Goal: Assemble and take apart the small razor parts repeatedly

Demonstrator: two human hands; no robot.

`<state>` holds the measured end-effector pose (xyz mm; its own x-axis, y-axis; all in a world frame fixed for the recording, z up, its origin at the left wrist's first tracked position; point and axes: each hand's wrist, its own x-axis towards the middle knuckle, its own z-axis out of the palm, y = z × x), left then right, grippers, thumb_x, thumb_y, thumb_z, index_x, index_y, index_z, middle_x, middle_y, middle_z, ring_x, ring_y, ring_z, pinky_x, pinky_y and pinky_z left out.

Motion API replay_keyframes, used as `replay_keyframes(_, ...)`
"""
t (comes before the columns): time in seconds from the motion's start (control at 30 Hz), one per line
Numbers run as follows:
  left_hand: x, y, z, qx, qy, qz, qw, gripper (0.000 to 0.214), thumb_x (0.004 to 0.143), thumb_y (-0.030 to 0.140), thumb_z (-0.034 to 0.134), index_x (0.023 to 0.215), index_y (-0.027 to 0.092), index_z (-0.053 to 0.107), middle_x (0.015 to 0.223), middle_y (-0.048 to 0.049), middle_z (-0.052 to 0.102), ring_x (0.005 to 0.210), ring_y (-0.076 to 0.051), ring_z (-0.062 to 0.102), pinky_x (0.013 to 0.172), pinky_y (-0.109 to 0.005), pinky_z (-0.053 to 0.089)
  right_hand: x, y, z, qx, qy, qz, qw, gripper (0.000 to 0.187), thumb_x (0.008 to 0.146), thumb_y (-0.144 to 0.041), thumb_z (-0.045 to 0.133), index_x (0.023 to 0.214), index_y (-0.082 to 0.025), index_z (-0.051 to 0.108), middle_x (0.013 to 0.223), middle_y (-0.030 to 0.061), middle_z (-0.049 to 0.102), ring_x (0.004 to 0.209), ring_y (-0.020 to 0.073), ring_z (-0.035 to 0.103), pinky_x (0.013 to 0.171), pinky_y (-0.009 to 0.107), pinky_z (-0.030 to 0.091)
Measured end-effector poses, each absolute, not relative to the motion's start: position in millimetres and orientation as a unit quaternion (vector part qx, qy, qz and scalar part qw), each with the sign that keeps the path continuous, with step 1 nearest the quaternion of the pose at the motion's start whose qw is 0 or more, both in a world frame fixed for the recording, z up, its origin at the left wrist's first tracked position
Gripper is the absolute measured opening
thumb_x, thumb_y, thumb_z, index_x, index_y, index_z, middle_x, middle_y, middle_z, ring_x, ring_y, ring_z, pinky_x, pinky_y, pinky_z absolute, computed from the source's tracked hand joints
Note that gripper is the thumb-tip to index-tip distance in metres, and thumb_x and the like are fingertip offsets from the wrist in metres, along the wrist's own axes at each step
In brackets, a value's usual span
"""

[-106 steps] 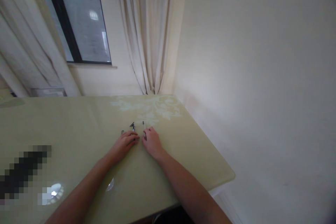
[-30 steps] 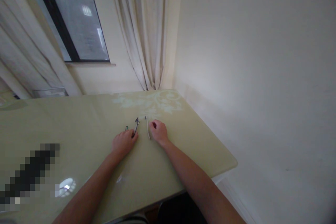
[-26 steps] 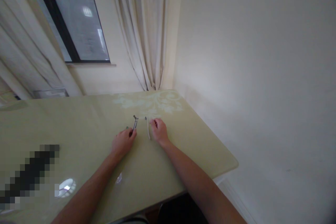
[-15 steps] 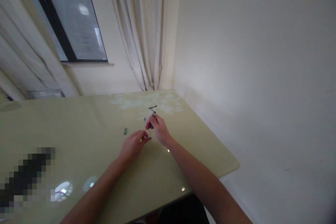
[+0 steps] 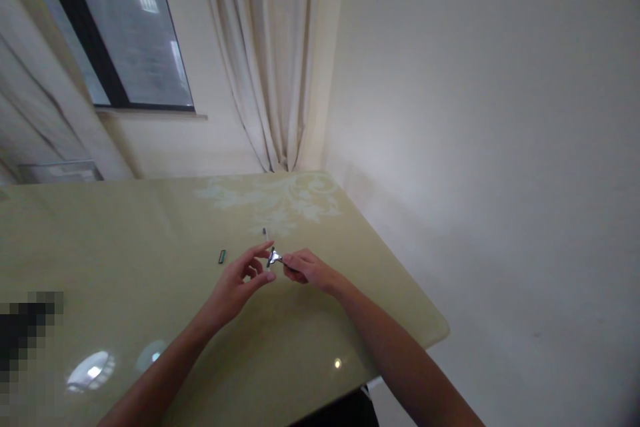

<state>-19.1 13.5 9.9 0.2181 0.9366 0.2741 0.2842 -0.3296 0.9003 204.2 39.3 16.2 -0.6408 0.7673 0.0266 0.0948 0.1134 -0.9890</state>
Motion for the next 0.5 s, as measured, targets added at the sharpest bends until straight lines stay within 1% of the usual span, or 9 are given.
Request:
replay_keyframes(0.07,-19.3,10.8,11.6,0.686,0.440,0.432,0.387,0.054,0.080,0.043,0.077,0.130,0.025,0.069,0.084,-0.0012,0.067,0.072,-0.016,0.059,0.067,-0.028,0.050,205.2,36.4,19.0,-0.294,-0.698,0.593,0.274,0.062,0.094,-0.072,0.049,0.063,-0.019,0.051,0.054,-0.0055,0.039,0.049,0.0085,0.031,0.051,0.026,0.022)
replay_keyframes(0.13,-19.5,7.6,14.7,0.685,0.434,0.430,0.396,0.051,0.079,0.042,0.079,0.126,0.024,0.071,0.075,0.0008,0.063,0.070,-0.016,0.058,0.066,-0.027,0.047,206.2,35.0,21.6,-0.283,-0.702,0.596,0.268,0.062,0.095,-0.071,0.050,0.061,-0.018,0.050,0.054,-0.0059,0.038,0.049,0.0082,0.030,0.051,0.027,0.022)
replay_keyframes(0.3,-19.6,0.4,21.9,0.679,0.422,0.441,0.407,0.047,0.078,0.037,0.081,0.122,0.023,0.073,0.074,0.0021,0.060,0.068,-0.013,0.055,0.066,-0.025,0.045,205.3,30.8,27.5,-0.272,-0.702,0.599,0.271,0.064,0.093,-0.072,0.053,0.058,-0.019,0.047,0.052,-0.0065,0.037,0.048,0.0076,0.028,0.052,0.027,0.020)
replay_keyframes(0.5,-19.4,-0.6,20.4,0.678,0.417,0.443,0.412,0.044,0.078,0.037,0.082,0.118,0.022,0.074,0.075,0.0018,0.062,0.067,-0.013,0.055,0.064,-0.025,0.044,203.2,26.7,31.3,-0.284,-0.715,0.568,0.292,0.065,0.093,-0.070,0.054,0.056,-0.019,0.046,0.051,-0.0061,0.037,0.049,0.0080,0.029,0.053,0.028,0.022)
